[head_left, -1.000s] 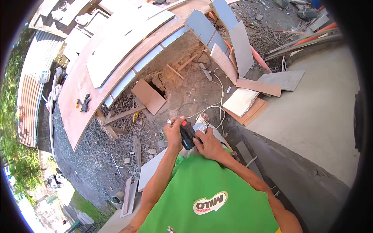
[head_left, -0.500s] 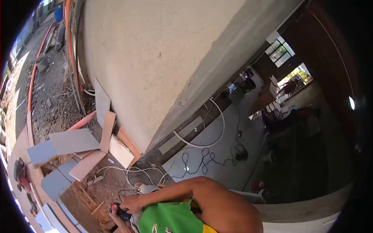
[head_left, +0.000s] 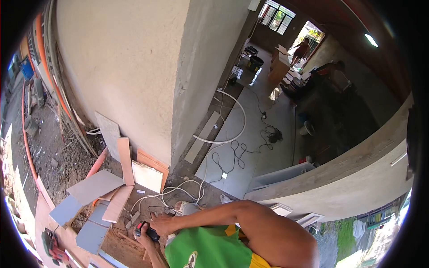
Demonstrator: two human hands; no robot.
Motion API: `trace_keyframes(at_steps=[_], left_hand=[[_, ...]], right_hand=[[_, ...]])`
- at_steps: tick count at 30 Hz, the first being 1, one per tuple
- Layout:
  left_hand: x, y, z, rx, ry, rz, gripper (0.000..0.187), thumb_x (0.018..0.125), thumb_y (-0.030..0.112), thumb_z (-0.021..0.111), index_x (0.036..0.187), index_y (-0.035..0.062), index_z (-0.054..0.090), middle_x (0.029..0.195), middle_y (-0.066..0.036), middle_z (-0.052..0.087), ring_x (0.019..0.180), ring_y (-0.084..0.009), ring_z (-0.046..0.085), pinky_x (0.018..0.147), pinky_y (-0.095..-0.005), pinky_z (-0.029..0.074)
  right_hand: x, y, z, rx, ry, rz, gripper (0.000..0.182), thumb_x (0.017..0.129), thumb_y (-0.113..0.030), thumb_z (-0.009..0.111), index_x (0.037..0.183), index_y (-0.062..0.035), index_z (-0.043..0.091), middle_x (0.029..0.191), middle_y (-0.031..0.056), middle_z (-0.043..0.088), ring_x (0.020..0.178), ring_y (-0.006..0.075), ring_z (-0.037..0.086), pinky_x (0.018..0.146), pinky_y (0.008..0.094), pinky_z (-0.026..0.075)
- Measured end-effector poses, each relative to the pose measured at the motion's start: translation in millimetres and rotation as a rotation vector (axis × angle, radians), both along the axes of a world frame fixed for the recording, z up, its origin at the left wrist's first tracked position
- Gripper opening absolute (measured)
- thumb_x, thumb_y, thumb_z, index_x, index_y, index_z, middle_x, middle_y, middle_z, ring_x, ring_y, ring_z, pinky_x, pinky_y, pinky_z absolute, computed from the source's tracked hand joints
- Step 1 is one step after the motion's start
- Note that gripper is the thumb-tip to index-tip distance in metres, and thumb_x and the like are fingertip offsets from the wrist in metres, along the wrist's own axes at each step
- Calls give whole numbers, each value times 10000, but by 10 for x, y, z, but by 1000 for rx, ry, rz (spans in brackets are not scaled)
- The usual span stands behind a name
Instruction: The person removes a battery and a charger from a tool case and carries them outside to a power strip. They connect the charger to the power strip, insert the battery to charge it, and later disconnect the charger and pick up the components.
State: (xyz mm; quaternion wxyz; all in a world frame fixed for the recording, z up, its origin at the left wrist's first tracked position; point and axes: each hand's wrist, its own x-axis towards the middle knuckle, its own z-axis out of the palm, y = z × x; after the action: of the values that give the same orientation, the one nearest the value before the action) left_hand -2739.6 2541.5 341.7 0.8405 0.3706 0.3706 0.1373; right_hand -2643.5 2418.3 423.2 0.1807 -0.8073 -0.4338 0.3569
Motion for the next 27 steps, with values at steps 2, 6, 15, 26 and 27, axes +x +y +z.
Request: trace_keyframes(at_steps=[2, 6, 15, 26, 27], left_hand=[[-37, 44, 65, 78, -17, -9, 332, 730, 23, 701, 1028, 17, 555, 886, -85, 623, 734, -182, 628, 683, -303, 553], [-178, 49, 400, 105, 130, 95, 513, 685, -18, 733, 1123, 35, 472, 926, -88, 605, 782, -185, 624, 695, -309, 541], [-452, 195, 435, 45, 85, 231, 571, 633, 17, 769, 1114, 32, 463, 937, -84, 582, 783, -172, 607, 681, -303, 541], [-959, 363, 194, -28, 88, 487, 540, 669, 3, 737, 1129, 39, 455, 958, -96, 591, 806, -183, 622, 711, -311, 551], [-1031, 374, 175, -61, 82, 514, 547, 671, 5, 739, 1137, 38, 454, 962, -97, 592, 811, -184, 623, 714, -311, 552]], right_hand=[[-86, 29, 208, -55, -29, -2, 360, 762, -183, 595, 963, 115, 615, 1227, 490, 418, 908, 543, 614, 792, 591, 493], [-361, 137, 75, 6, -173, -60, 315, 811, -259, 588, 954, 19, 631, 1185, 437, 463, 905, 517, 606, 822, 589, 474], [-570, 301, 25, 90, -282, 98, 332, 807, -281, 606, 976, 4, 620, 1146, 326, 479, 906, 460, 596, 797, 591, 437], [-738, 876, 106, 17, -238, 403, 341, 809, -277, 626, 988, 12, 611, 1125, 331, 496, 859, 460, 616, 756, 538, 485], [-793, 937, 58, 28, -221, 447, 341, 809, -277, 626, 988, 12, 611, 1125, 331, 496, 859, 460, 616, 756, 538, 485]])
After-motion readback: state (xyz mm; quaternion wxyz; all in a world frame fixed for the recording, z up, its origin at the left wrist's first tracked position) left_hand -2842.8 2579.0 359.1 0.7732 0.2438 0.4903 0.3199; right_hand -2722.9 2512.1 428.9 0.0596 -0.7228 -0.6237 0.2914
